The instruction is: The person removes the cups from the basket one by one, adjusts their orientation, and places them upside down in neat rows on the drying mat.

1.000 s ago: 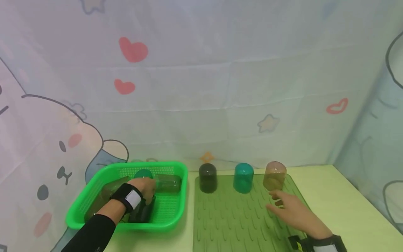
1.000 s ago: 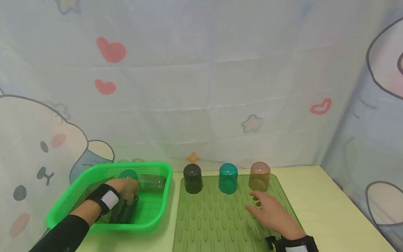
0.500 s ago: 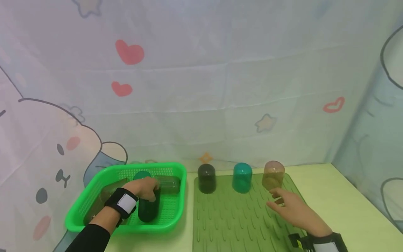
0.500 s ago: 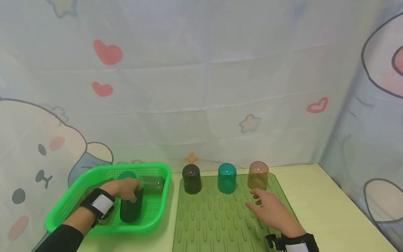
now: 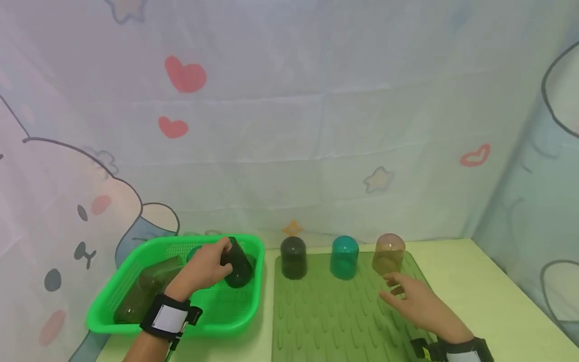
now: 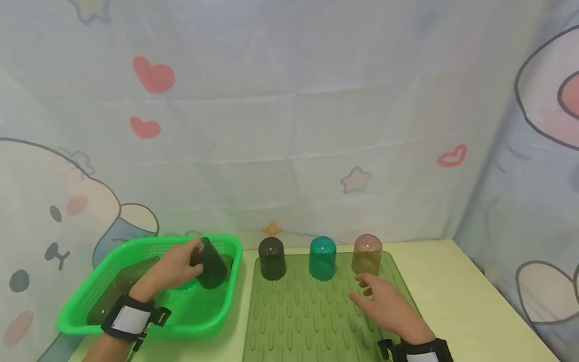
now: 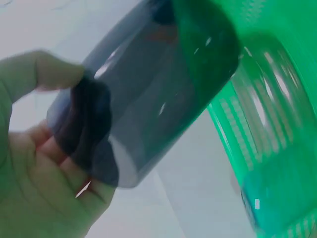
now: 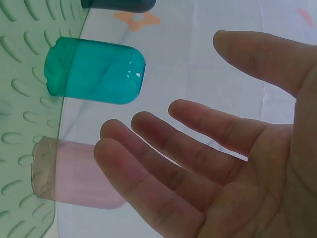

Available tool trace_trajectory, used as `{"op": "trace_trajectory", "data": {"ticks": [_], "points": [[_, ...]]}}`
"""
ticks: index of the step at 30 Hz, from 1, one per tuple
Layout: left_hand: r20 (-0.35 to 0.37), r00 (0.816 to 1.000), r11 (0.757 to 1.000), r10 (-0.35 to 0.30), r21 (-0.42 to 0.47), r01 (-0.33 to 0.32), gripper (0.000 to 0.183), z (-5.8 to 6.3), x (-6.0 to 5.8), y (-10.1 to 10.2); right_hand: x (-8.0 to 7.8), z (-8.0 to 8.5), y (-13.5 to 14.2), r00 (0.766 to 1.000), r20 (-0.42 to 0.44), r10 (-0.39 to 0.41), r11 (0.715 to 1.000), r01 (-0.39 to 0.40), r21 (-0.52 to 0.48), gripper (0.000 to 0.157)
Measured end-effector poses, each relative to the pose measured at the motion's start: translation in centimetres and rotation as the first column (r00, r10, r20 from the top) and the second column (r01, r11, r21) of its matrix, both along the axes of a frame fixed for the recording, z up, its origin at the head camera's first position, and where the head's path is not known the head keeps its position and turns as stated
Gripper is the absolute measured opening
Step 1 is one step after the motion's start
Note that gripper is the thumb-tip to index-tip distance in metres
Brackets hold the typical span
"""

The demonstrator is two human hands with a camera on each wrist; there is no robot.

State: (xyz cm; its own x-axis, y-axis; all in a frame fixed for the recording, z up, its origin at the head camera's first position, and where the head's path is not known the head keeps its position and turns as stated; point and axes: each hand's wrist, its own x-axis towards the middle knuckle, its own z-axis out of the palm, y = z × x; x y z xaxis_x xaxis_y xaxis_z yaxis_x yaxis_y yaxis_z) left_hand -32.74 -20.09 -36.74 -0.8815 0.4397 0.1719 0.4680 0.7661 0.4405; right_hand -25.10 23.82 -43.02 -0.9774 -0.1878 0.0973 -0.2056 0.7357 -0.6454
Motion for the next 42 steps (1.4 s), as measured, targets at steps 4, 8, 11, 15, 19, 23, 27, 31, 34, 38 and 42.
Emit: {"op": "trace_trajectory", "data": {"ticks": [4, 8, 11, 15, 19, 23, 27, 31, 34, 38, 42], "points": [[-0.054, 0.997, 0.981, 0.048, 0.192, -0.037, 0.020, -0.6, 1.4, 1.5, 0.0, -0.1, -0.3, 0.999, -0.050, 0.006, 1.000, -0.006, -0.003, 0.048], [-0.034, 0.996, 0.935, 0.089, 0.349, -0.071, 0.022, -1.4, 3.0, 2.8, -0.1, -0.1, -0.9, 0.998, -0.060, 0.023, 0.999, -0.025, -0.032, 0.050], [0.004, 0.997, 0.894, 0.080, 0.442, -0.074, 0.020, -1.7, 4.1, 3.8, 0.0, 0.0, -1.3, 0.997, -0.067, 0.034, 0.997, -0.038, -0.061, 0.051], [0.061, 0.998, 0.842, 0.021, 0.536, -0.050, 0.018, -2.1, 4.9, 5.5, 0.3, 0.2, -1.8, 0.996, -0.082, 0.043, 0.991, -0.053, -0.126, 0.051], [0.131, 0.988, 0.781, -0.076, 0.624, -0.023, 0.017, -3.0, 5.3, 7.5, 0.5, -0.1, -2.3, 0.990, -0.123, 0.070, 0.980, -0.092, -0.178, 0.053], [0.223, 0.960, 0.680, -0.170, 0.731, -0.050, 0.020, -3.9, 5.8, 9.8, 0.6, -0.5, -3.3, 0.984, -0.142, 0.105, 0.968, -0.133, -0.212, 0.061], [0.286, 0.942, 0.600, -0.176, 0.790, -0.128, 0.024, -4.7, 6.3, 12.1, 0.6, -0.9, -4.5, 0.977, -0.174, 0.123, 0.957, -0.163, -0.238, 0.068], [0.332, 0.933, 0.561, -0.141, 0.803, -0.201, 0.025, -5.1, 6.6, 14.0, 0.5, -1.2, -5.8, 0.963, -0.225, 0.151, 0.936, -0.212, -0.280, 0.072], [0.363, 0.920, 0.541, -0.144, 0.808, -0.234, 0.024, -5.4, 6.7, 14.9, 0.5, -1.5, -6.6, 0.957, -0.251, 0.149, 0.928, -0.223, -0.298, 0.074], [0.370, 0.914, 0.522, -0.164, 0.819, -0.238, 0.024, -5.8, 6.9, 15.9, 0.6, -1.7, -7.1, 0.957, -0.267, 0.112, 0.932, -0.194, -0.305, 0.071], [0.364, 0.914, 0.505, -0.180, 0.832, -0.232, 0.024, -5.9, 7.0, 16.4, 0.5, -1.7, -7.2, 0.960, -0.267, 0.085, 0.930, -0.173, -0.324, 0.067]]}}
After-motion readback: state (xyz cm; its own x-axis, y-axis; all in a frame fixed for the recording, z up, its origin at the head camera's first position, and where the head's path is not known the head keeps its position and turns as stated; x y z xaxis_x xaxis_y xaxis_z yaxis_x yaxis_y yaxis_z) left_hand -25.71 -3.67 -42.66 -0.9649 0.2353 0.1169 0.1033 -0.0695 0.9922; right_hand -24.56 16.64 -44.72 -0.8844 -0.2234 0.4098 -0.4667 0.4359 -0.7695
